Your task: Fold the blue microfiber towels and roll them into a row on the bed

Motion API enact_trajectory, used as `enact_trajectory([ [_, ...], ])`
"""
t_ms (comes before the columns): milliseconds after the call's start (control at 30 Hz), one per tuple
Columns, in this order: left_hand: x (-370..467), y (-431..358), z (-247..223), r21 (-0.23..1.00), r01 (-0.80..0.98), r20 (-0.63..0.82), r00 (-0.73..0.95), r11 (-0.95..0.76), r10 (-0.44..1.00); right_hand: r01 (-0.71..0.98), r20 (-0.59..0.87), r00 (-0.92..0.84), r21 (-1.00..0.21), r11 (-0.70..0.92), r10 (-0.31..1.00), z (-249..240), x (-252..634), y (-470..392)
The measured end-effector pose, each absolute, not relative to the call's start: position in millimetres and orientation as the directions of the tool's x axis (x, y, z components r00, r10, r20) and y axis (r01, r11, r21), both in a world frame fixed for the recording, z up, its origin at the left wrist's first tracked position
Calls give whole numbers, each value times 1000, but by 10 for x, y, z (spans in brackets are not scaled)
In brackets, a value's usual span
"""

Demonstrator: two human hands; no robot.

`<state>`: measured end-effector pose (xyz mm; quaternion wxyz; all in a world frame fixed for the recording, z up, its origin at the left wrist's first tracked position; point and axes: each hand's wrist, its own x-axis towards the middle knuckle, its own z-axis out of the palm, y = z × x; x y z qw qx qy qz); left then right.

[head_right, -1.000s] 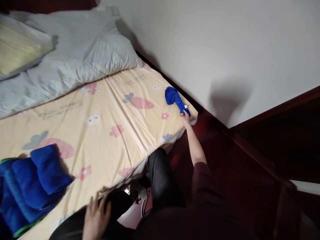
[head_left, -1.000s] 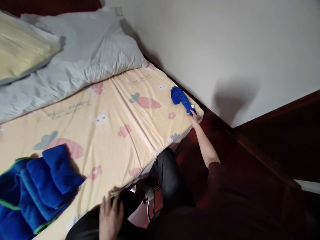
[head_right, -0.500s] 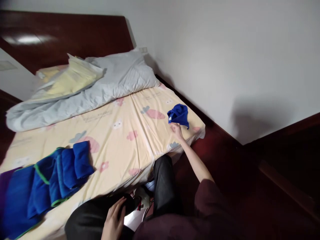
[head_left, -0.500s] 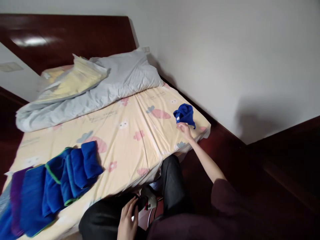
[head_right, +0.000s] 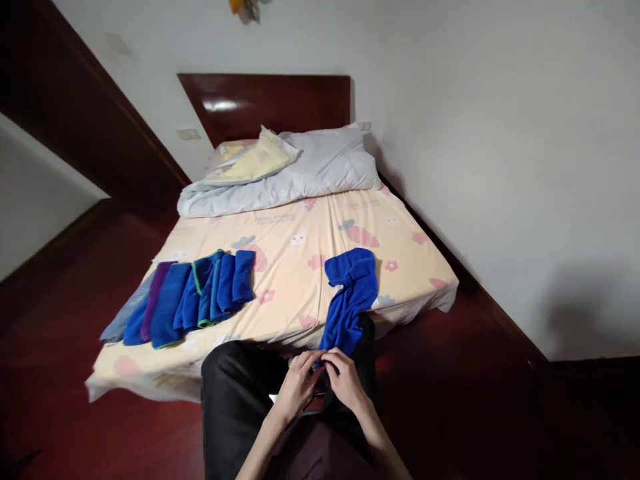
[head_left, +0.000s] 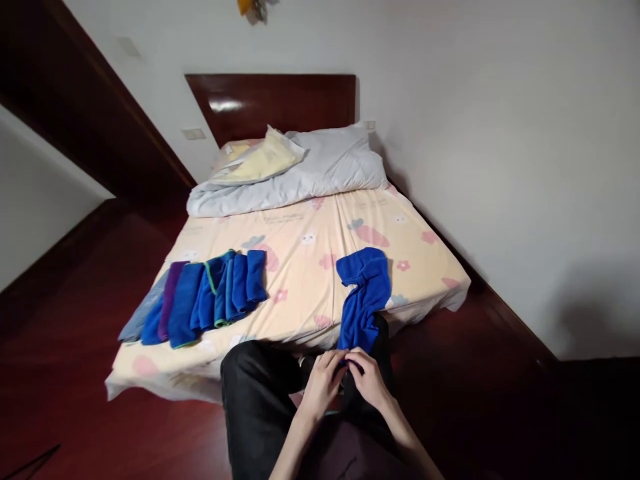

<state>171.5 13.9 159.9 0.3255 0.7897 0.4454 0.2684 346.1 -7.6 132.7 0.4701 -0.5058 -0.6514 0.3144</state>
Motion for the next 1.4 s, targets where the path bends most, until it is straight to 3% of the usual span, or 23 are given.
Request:
enact_trajectory([
  [133,1578,-22,1493,761,548,45,490,-348,870,358,259,-111,-890,281,960,1435,3564,-257],
  [333,1582,-123,1473,845,402,114,507,-352,854,529,145,-245,-808,258,958,1745,3524,-199],
  [600,1811,-189,1618,933,224,128,522,-280,843,725,-88,-225,-680,107,970,2343,3735,-213],
  [833,2202,-176,1731,962,79,192,479,-260,857,759,-113,-171,-649,58,979,2738,4166,-452],
  [933,2379,-105,1858,946,9,268,537,-323,800,693,-42,-181,-714,97,983,2937,4336,-539],
  [1033,2525,0,1979,881,-54,387,652,-470,652,641,101,-159,-746,181,982,3095,4463,-611],
  [1167,2605,174,1981,827,13,397,694,-562,600,660,371,-77,-677,326,926,3200,4654,-694],
  [1300,2434,371,1753,801,175,336,660,-572,672,741,636,154,-581,337,756,3174,4970,-797],
  [1400,2138,476,1511,783,297,278,619,-546,735,753,771,417,-589,291,482,3136,5243,-877],
])
